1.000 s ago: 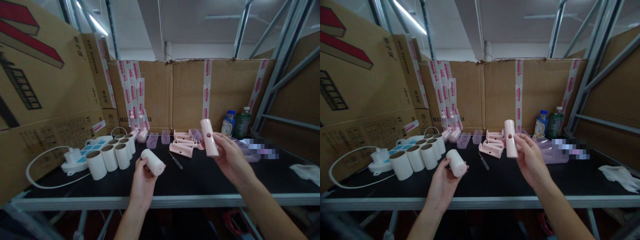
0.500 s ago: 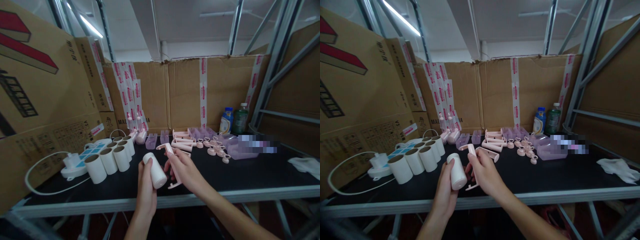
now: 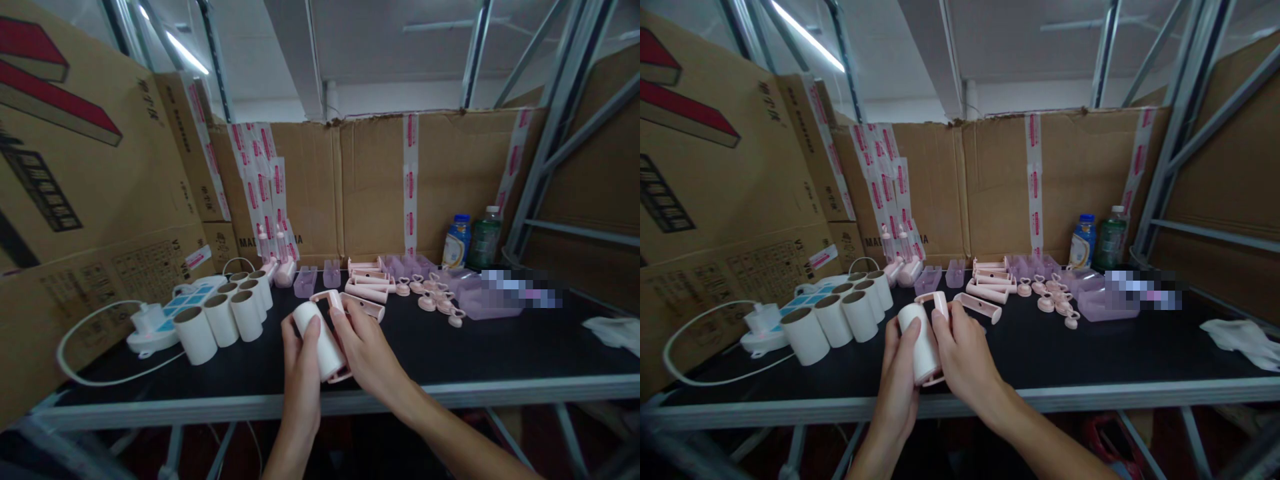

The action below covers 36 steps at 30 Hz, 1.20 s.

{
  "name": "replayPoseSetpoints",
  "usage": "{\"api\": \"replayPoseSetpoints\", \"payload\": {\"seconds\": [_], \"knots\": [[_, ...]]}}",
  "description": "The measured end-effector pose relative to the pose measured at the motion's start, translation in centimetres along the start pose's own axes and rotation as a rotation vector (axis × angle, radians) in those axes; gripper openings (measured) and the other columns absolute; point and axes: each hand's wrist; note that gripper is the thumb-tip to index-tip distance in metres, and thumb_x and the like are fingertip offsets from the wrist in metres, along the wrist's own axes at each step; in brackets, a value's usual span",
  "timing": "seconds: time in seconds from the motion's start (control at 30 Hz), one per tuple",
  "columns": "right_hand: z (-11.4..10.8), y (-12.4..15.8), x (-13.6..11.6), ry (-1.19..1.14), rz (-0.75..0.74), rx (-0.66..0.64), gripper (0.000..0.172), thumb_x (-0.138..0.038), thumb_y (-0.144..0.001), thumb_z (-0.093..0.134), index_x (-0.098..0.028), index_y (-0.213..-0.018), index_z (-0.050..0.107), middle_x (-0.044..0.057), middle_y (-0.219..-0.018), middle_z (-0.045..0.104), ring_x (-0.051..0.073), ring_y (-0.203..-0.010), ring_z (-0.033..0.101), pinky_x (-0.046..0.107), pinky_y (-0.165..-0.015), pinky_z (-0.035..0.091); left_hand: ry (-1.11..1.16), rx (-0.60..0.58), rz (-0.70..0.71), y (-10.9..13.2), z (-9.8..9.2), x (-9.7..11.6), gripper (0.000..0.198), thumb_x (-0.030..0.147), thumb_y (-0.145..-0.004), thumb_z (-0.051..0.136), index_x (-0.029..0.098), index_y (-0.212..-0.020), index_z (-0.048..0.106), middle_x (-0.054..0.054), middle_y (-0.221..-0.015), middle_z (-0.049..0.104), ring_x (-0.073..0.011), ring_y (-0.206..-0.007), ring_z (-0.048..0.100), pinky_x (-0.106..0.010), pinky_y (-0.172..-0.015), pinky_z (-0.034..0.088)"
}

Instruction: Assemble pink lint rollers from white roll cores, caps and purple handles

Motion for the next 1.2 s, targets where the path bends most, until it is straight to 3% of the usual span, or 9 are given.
{"api": "replayPoseSetpoints", "payload": {"seconds": [0.1,0.2,0.33,0.47,0.57,0.77,0.93,1.2], "knots": [[0.2,0.5,-0.3,-0.074,0.007,0.022,0.029,-0.046,-0.107,0.042,-0.024,-0.109,0.061,0.002,-0.096,0.068,0.021,-0.084,0.065,0.031,-0.074,0.047,-0.060,-0.045,0.027,0.1,-0.2,0.3,0.044,0.055,-0.089,0.070,0.031,-0.121,0.052,0.001,-0.100,0.062,-0.0194,-0.082,0.062,-0.021,-0.062,0.051],[0.4,1.1,-0.9,-0.158,0.016,0.044,0.029,-0.047,-0.106,0.044,-0.026,-0.115,0.063,0.002,-0.103,0.070,0.021,-0.089,0.067,0.031,-0.073,0.048,-0.113,-0.094,0.071,0.1,-0.4,0.8,0.043,0.053,-0.091,0.068,0.032,-0.124,0.051,0.000,-0.105,0.062,-0.0211,-0.089,0.063,-0.023,-0.069,0.054],[0.4,1.6,-1.8,-0.253,0.055,0.053,0.027,-0.049,-0.104,0.048,-0.025,-0.109,0.059,0.001,-0.104,0.070,0.020,-0.090,0.067,0.030,-0.075,0.049,-0.127,-0.111,0.066,0.8,-0.5,2.1,0.040,0.051,-0.092,0.065,0.031,-0.125,0.052,0.000,-0.110,0.063,-0.0209,-0.094,0.061,-0.023,-0.074,0.053],[0.2,1.8,-2.0,-0.255,0.052,0.108,0.029,-0.053,-0.101,0.054,-0.024,-0.098,0.054,-0.002,-0.088,0.063,0.018,-0.082,0.061,0.029,-0.074,0.046,-0.181,-0.176,0.071,2.2,-0.1,3.6,0.038,0.043,-0.093,0.062,0.030,-0.128,0.052,0.000,-0.119,0.063,-0.0205,-0.103,0.062,-0.022,-0.081,0.050],[0.1,2.1,-2.0,-0.276,0.048,0.131,0.032,-0.055,-0.101,0.054,-0.024,-0.096,0.054,-0.003,-0.084,0.061,0.017,-0.077,0.058,0.029,-0.070,0.044,-0.198,-0.182,0.120,2.5,0.3,3.6,0.042,0.045,-0.094,0.063,0.031,-0.131,0.050,-0.001,-0.122,0.063,-0.0206,-0.106,0.062,-0.022,-0.085,0.048],[-0.2,2.5,-2.4,-0.345,-0.031,0.198,0.028,-0.050,-0.103,0.054,-0.023,-0.094,0.056,-0.002,-0.083,0.061,0.016,-0.077,0.057,0.028,-0.071,0.046,-0.254,-0.225,0.249,2.2,0.4,2.8,0.035,0.048,-0.095,0.065,0.026,-0.120,0.054,-0.003,-0.114,0.062,-0.0197,-0.094,0.060,-0.025,-0.084,0.047],[-0.4,2.6,-2.6,-0.370,-0.038,0.224,0.031,-0.050,-0.105,0.052,-0.022,-0.095,0.060,-0.001,-0.085,0.063,0.016,-0.076,0.058,0.028,-0.069,0.047,-0.294,-0.326,0.225,2.8,0.3,3.8,0.031,0.048,-0.101,0.057,0.028,-0.124,0.049,-0.001,-0.119,0.059,-0.0169,-0.098,0.058,-0.026,-0.087,0.046],[-0.8,2.8,-2.9,-0.360,-0.050,0.221,0.035,-0.053,-0.105,0.051,-0.021,-0.092,0.061,-0.001,-0.085,0.062,0.015,-0.077,0.057,0.028,-0.068,0.045,-0.323,-0.370,0.192,3.3,0.2,4.3,0.034,0.051,-0.102,0.054,0.031,-0.127,0.044,0.000,-0.121,0.056,-0.0174,-0.101,0.057,-0.029,-0.088,0.044]]}}
Point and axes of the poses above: each hand's wrist, its own y-axis away from the middle knuckle, its own z-axis out of the palm, x = y × z
